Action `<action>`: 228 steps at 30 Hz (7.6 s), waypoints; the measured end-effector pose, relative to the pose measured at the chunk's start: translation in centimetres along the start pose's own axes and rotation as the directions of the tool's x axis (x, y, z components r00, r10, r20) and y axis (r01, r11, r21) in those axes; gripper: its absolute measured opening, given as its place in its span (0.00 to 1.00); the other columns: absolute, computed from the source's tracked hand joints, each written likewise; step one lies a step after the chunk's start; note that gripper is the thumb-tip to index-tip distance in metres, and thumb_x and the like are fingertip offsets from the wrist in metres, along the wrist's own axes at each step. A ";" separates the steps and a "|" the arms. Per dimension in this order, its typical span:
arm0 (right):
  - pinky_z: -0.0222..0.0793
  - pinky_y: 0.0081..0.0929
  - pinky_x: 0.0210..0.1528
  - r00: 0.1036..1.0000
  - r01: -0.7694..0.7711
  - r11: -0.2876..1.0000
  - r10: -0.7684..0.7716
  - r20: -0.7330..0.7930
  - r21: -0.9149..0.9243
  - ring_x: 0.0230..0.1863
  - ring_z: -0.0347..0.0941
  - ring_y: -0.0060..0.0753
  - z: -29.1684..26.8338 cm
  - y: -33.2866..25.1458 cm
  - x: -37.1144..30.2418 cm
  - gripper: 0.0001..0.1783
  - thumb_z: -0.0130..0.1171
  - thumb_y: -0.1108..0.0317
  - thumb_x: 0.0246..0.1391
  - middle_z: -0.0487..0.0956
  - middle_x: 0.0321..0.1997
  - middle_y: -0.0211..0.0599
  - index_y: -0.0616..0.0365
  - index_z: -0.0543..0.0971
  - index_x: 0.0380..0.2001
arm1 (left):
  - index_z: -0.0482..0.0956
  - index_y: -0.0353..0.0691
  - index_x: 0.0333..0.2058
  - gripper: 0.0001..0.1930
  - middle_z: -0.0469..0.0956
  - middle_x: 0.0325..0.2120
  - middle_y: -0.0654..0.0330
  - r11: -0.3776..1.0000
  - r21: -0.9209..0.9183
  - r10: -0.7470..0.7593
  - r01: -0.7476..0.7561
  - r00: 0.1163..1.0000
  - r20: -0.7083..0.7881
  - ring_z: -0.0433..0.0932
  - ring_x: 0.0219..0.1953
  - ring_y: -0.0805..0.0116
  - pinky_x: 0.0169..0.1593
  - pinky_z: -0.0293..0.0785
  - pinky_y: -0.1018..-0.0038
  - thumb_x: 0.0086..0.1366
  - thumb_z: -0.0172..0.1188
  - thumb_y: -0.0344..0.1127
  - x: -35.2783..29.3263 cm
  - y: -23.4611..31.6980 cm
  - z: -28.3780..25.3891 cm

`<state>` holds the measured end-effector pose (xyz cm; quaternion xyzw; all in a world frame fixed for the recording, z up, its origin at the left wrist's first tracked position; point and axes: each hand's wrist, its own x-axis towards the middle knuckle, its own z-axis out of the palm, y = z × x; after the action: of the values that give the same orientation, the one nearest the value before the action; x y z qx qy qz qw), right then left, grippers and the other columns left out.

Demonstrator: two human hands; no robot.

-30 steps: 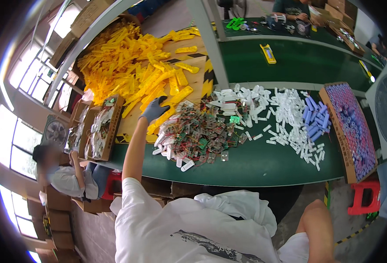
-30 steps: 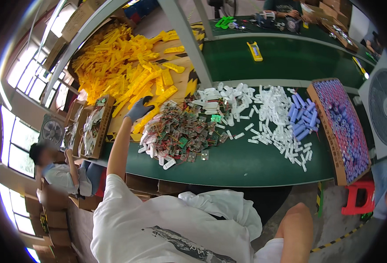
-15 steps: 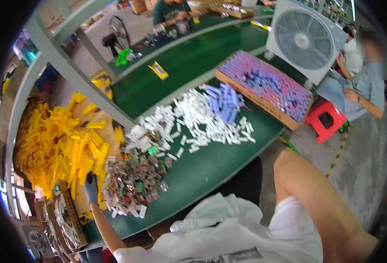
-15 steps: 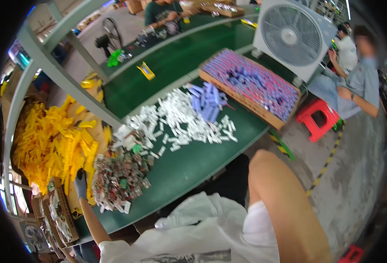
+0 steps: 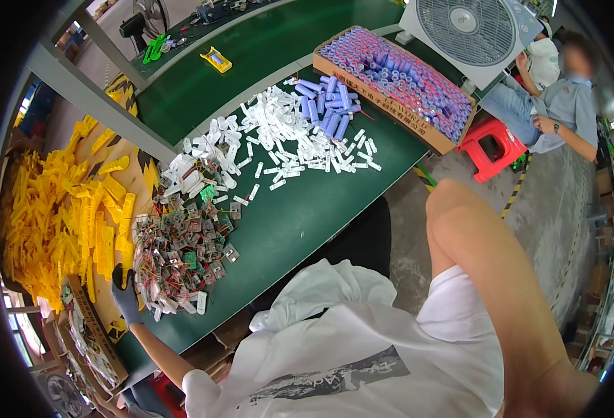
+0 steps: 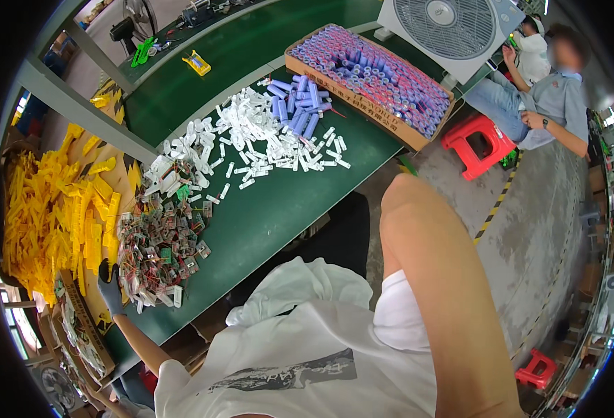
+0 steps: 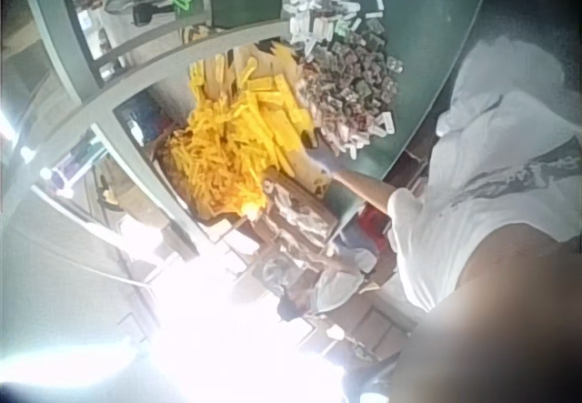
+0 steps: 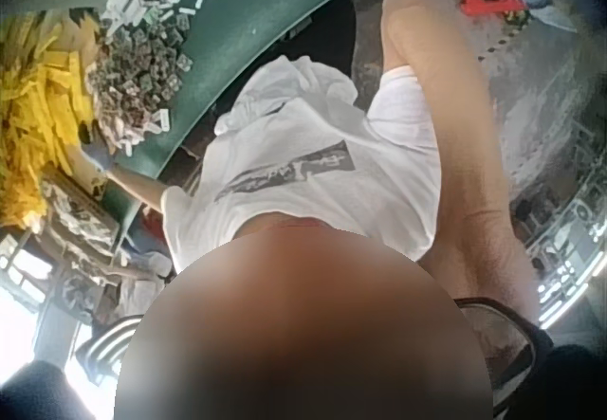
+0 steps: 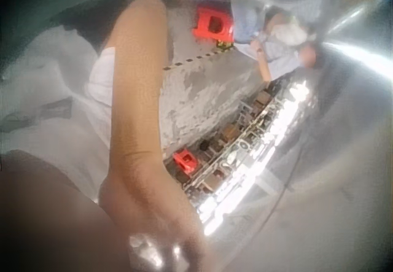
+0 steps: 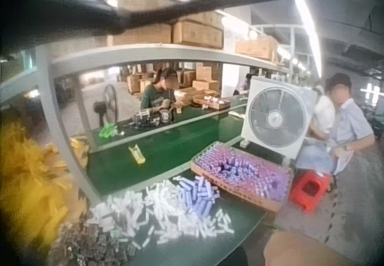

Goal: Assembling the internal circuit board and battery into a plastic flashlight casing.

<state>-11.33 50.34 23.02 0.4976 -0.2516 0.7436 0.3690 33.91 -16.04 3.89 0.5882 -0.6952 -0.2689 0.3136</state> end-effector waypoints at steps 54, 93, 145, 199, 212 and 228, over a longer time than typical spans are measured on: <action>0.73 0.34 0.37 -0.148 -0.387 0.812 0.413 0.899 -0.437 0.34 0.79 0.41 36.9 38.7 -34.9 0.11 0.61 0.63 0.45 0.82 0.30 0.38 0.55 0.81 0.32 | 0.58 0.32 0.60 0.31 0.74 0.28 0.61 0.294 -0.744 0.323 0.600 0.670 0.668 0.75 0.25 0.72 0.25 0.71 0.78 0.61 0.58 0.33 -20.4 17.2 21.1; 0.71 0.26 0.34 -0.147 -0.938 0.205 0.489 0.860 -0.278 0.30 0.77 0.31 19.0 20.9 -28.9 0.13 0.70 0.69 0.42 0.81 0.30 0.34 0.57 0.83 0.35 | 0.67 0.38 0.54 0.25 0.66 0.57 0.47 -0.151 -0.654 0.382 0.741 0.654 0.653 0.63 0.61 0.48 0.67 0.49 0.49 0.54 0.56 0.29 -16.7 20.3 23.9; 0.55 0.09 0.13 -0.080 -0.970 -0.207 0.775 0.627 0.131 0.11 0.59 0.10 17.6 24.0 -28.0 0.20 0.58 0.68 0.54 0.78 0.27 0.34 0.65 0.76 0.50 | 0.61 0.33 0.56 0.37 0.69 0.48 0.53 0.705 -0.702 0.283 0.101 0.868 0.409 0.73 0.48 0.61 0.52 0.69 0.66 0.48 0.68 0.36 -17.6 15.7 17.0; 0.72 0.18 0.36 -0.017 -0.973 -0.111 0.912 0.410 0.205 0.35 0.77 0.21 23.1 25.4 -28.1 0.10 0.60 0.69 0.56 0.79 0.35 0.32 0.64 0.78 0.38 | 0.65 0.44 0.56 0.26 0.73 0.30 0.59 0.581 -0.811 0.096 0.077 0.982 0.162 0.73 0.30 0.65 0.34 0.73 0.72 0.70 0.42 0.57 -12.6 25.6 21.0; 0.70 0.15 0.33 -0.185 -0.975 -0.219 0.898 0.399 0.043 0.28 0.73 0.15 24.9 24.9 -30.1 0.09 0.62 0.69 0.54 0.79 0.30 0.30 0.64 0.78 0.36 | 0.64 0.40 0.54 0.19 0.71 0.40 0.60 0.528 -0.833 0.237 0.163 0.914 0.330 0.74 0.40 0.70 0.43 0.73 0.69 0.65 0.53 0.29 -14.6 25.2 22.3; 0.73 0.17 0.37 -0.223 -0.924 -0.344 0.842 0.491 0.169 0.33 0.75 0.18 25.2 24.4 -31.7 0.08 0.62 0.68 0.55 0.78 0.31 0.31 0.63 0.77 0.33 | 0.62 0.38 0.57 0.23 0.71 0.42 0.61 0.662 -0.737 0.181 0.134 0.926 0.331 0.73 0.39 0.75 0.42 0.72 0.76 0.65 0.57 0.33 -13.0 21.8 22.4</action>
<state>-9.45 7.53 3.05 0.2407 -0.3677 0.7344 -0.5173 4.30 0.43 3.79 0.3347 -0.5772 -0.6337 0.3915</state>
